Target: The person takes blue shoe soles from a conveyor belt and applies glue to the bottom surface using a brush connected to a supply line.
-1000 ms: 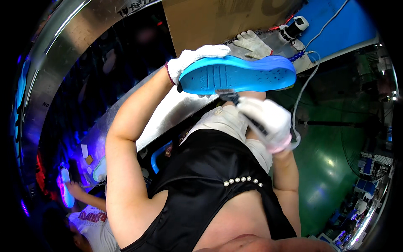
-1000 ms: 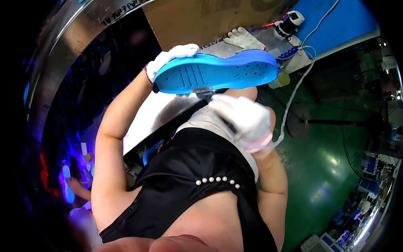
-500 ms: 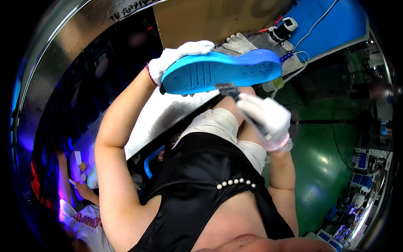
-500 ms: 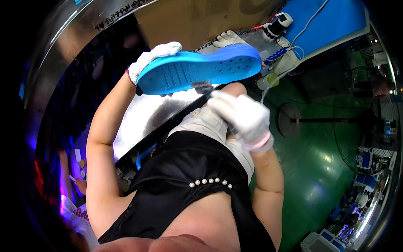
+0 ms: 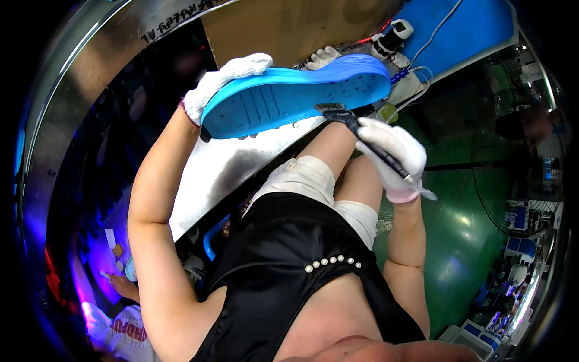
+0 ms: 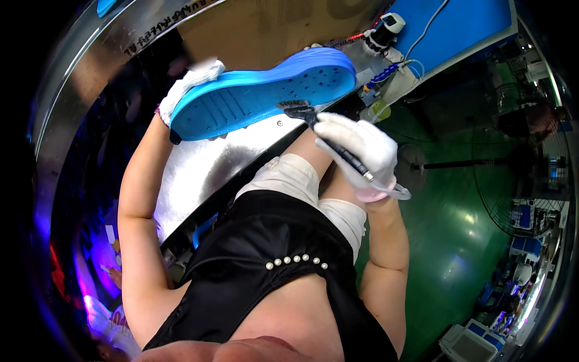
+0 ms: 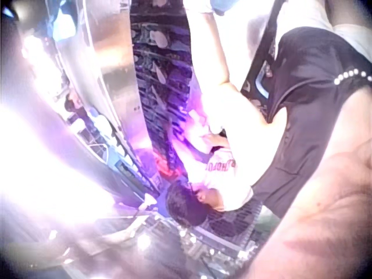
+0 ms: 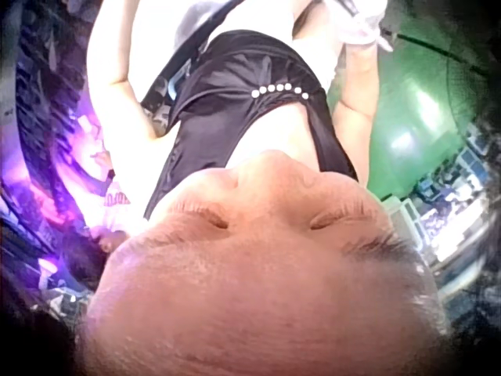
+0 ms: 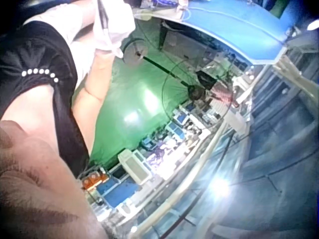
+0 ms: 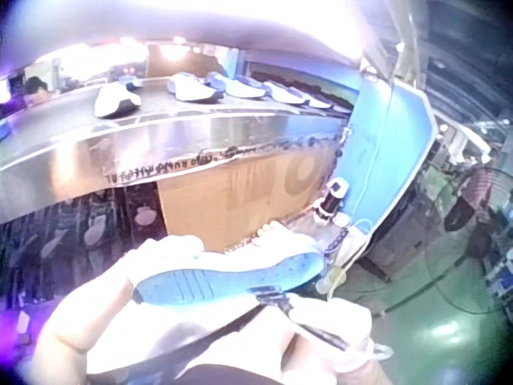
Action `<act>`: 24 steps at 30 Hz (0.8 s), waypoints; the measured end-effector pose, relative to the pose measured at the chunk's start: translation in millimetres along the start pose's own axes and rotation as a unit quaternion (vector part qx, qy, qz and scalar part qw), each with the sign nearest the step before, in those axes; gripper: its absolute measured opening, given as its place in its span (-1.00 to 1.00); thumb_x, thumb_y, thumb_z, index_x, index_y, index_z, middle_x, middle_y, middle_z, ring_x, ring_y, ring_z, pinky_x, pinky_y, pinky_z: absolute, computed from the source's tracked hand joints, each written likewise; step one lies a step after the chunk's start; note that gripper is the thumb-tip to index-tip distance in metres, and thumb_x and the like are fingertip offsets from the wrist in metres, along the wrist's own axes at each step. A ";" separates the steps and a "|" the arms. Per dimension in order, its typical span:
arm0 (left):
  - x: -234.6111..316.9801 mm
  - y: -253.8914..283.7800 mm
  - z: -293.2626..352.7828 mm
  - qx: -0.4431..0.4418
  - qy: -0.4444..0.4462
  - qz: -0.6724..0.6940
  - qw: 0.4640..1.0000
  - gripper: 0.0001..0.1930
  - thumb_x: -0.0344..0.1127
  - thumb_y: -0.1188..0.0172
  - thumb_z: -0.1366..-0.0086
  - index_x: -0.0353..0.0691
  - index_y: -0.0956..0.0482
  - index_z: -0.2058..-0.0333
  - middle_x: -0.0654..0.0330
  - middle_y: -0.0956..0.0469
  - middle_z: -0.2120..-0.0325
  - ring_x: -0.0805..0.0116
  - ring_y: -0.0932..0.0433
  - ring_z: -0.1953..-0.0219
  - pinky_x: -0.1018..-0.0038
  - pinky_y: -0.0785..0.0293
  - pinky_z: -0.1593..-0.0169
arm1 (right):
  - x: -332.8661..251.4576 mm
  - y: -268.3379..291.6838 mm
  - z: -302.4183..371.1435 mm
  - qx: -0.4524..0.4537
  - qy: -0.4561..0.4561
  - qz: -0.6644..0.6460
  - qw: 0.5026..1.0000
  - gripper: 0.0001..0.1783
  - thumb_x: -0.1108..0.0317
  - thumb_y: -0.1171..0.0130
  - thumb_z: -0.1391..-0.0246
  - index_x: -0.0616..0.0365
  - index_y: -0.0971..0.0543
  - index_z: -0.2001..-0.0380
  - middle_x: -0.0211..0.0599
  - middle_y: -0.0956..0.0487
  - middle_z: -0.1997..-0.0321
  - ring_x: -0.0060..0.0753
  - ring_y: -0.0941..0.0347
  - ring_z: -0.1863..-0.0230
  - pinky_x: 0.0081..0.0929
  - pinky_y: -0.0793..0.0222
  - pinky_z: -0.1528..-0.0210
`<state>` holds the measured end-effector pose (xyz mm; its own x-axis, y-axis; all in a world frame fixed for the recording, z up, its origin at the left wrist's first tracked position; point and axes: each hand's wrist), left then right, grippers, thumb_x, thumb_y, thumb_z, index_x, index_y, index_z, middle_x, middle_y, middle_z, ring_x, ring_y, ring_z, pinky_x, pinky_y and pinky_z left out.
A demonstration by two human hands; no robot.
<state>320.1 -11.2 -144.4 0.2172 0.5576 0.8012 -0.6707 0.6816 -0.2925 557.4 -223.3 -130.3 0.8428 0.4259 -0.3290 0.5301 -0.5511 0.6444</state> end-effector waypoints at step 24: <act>132.3 49.9 113.3 -0.041 -0.497 0.287 0.818 -0.14 0.35 0.19 -0.26 -0.29 -0.07 -0.25 -0.18 -0.25 -0.13 -0.07 -0.38 0.04 0.18 -0.55 0.11 | -16.2 -28.1 24.6 0.030 -0.106 -0.299 0.948 -0.70 0.60 -0.41 0.28 0.30 -0.62 0.35 -0.07 -0.65 0.27 -0.27 -0.61 0.25 -0.47 -0.51 0.15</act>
<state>235.0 43.0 6.2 -0.8278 0.1646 0.5363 -0.4007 0.4955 -0.7707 531.1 -232.3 -160.0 0.3855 0.5251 -0.7587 0.9182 -0.2993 0.2594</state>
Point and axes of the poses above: each hand's wrist, its own z-axis away from the middle knuckle, its own y-axis out of the back of the hand, x = y × z
